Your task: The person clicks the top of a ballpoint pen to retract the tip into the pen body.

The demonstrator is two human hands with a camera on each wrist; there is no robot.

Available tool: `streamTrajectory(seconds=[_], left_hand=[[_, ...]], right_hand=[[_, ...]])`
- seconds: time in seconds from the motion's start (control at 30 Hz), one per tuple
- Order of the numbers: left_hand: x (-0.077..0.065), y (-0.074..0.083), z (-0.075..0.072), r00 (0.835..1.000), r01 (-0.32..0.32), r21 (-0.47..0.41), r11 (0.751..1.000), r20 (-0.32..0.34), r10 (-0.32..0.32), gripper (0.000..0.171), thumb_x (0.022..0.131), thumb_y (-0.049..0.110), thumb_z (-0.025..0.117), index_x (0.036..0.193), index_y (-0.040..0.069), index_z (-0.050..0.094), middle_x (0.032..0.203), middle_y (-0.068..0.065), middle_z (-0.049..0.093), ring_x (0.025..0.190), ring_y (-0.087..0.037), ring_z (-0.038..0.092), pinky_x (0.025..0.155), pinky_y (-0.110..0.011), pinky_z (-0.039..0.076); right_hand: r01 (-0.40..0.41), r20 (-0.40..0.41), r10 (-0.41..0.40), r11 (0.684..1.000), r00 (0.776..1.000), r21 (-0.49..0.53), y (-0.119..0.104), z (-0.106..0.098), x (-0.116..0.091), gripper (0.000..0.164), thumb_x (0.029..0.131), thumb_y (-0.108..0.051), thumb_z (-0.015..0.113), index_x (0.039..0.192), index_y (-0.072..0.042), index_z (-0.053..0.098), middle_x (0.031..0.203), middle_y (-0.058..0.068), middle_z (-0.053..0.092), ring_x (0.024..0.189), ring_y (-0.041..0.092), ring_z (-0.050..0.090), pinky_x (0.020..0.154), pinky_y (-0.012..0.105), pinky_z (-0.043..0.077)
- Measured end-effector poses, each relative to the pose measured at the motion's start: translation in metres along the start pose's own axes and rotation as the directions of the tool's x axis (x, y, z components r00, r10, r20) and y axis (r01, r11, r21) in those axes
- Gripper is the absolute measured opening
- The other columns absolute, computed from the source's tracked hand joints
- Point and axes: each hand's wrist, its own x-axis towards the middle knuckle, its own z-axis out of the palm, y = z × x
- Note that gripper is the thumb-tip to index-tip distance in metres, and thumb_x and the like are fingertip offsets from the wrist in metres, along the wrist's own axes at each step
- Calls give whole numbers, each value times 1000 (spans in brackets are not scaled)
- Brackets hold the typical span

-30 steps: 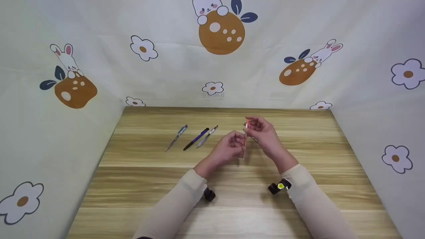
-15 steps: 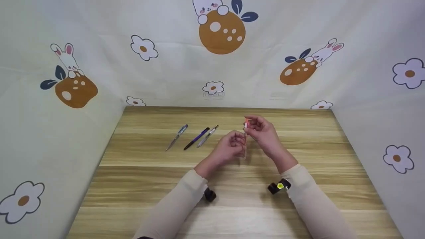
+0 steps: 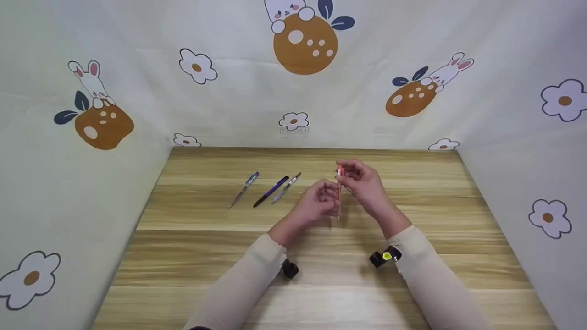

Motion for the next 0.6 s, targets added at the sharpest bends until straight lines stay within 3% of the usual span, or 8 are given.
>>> streamTrajectory(seconds=[0.17, 0.37, 0.6], left_hand=[[0, 0, 0, 1000, -21, 11, 1000, -6, 21, 38, 92, -17, 63, 129, -7, 62, 109, -8, 68, 91, -15, 69, 81, -34, 67], [-1, 0, 0, 1000, 9, -50, 999, 1, -9, 41, 91, -20, 60, 129, -7, 60, 108, -7, 66, 90, -17, 70, 80, -39, 68], [-1, 0, -1, 1000, 14, -48, 999, -1, -14, 39, 91, -20, 59, 128, -8, 60, 107, -8, 65, 90, -17, 69, 79, -39, 68]], right_hand=[[-8, -3, 8, 1000, 1000, -4, 0, 0, 0, 36, 99, 6, 78, 134, 1, 73, 118, 19, 71, 104, 20, 68, 85, 23, 59], [-8, -4, 8, 1000, 1000, -7, 1, 0, 1, 34, 98, 8, 77, 132, 1, 74, 114, 14, 73, 103, 19, 68, 87, 24, 60], [17, -4, -17, 1000, 1000, 4, 1, 1, 2, 43, 98, 10, 76, 139, 1, 70, 113, 15, 71, 102, 19, 68, 85, 23, 59]])
